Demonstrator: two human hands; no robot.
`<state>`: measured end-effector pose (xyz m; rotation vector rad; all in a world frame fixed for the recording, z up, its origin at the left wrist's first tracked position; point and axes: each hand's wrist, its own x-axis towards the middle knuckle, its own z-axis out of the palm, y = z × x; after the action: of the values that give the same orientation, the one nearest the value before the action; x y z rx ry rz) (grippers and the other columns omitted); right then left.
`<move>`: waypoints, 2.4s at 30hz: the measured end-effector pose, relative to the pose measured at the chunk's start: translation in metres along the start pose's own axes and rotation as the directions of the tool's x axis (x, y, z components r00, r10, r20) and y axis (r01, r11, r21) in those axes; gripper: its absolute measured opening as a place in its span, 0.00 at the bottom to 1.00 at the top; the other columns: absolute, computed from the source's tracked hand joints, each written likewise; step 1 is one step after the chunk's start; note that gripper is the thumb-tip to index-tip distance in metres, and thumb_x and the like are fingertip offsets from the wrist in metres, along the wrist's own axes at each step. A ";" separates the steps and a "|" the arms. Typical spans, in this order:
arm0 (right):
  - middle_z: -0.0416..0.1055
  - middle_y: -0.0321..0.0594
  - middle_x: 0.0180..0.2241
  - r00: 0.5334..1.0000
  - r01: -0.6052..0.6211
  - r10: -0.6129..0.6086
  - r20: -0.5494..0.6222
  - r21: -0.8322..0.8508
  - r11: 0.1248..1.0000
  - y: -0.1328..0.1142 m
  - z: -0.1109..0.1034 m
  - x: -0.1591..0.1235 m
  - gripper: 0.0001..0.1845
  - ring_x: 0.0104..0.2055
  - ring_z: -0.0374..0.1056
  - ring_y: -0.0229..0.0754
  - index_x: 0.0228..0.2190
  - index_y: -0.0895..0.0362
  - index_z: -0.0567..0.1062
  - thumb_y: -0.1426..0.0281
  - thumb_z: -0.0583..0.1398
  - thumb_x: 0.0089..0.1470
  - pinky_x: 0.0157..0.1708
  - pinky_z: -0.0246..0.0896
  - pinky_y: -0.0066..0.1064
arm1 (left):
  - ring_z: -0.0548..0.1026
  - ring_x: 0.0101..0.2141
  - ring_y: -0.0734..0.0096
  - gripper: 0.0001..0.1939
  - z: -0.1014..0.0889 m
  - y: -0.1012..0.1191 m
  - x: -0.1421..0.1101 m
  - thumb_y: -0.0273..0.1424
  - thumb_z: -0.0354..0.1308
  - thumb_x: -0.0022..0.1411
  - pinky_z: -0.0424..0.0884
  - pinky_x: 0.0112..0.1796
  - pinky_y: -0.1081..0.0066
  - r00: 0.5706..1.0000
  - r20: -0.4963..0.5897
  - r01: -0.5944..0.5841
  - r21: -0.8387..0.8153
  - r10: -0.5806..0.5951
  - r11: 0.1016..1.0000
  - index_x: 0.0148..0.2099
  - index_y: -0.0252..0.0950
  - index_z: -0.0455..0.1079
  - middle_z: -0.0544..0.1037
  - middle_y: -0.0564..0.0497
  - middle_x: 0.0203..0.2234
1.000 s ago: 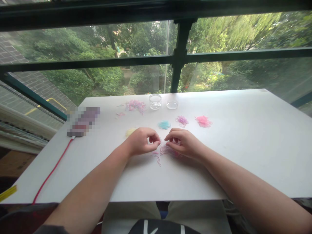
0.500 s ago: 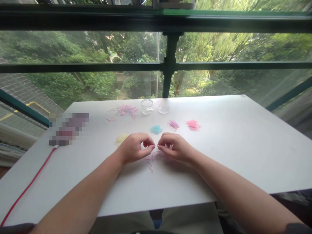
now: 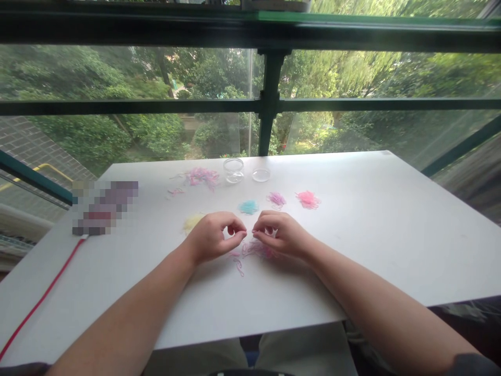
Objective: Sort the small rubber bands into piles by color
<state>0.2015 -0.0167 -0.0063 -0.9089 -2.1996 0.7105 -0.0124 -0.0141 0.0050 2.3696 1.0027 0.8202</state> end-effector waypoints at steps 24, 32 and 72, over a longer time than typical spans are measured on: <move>0.64 0.34 0.23 0.999 -0.015 0.014 0.031 0.015 1.000 -0.001 0.004 -0.002 0.03 0.24 0.57 0.31 0.29 0.58 0.73 0.72 0.58 0.52 0.25 0.54 0.24 | 0.70 0.24 0.78 0.04 0.001 0.002 0.002 0.28 0.57 0.55 0.66 0.31 0.75 0.998 -0.052 -0.029 0.041 0.031 0.999 0.30 0.35 0.72 0.75 0.54 0.22; 0.64 0.33 0.22 0.999 -0.033 0.032 0.010 0.034 0.999 0.001 0.004 -0.003 0.04 0.23 0.57 0.32 0.32 0.58 0.72 0.71 0.58 0.52 0.24 0.54 0.24 | 0.69 0.24 0.78 0.04 0.002 0.001 0.001 0.28 0.58 0.55 0.65 0.30 0.76 0.998 -0.053 -0.039 0.012 0.040 0.999 0.30 0.35 0.73 0.75 0.54 0.22; 0.70 0.36 0.26 0.828 -0.525 0.374 -0.418 -0.344 0.778 0.054 -0.057 -0.004 0.09 0.29 0.64 0.39 0.34 0.56 0.76 0.72 0.59 0.48 0.33 0.59 0.31 | 0.72 0.25 0.79 0.04 -0.003 -0.005 -0.002 0.30 0.58 0.56 0.64 0.28 0.77 0.998 0.037 0.052 0.032 -0.053 0.998 0.32 0.37 0.74 0.77 0.55 0.25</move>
<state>0.2670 0.0267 -0.0070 -1.7120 -1.8708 0.2147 -0.0184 -0.0119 0.0032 2.3654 1.0653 0.7432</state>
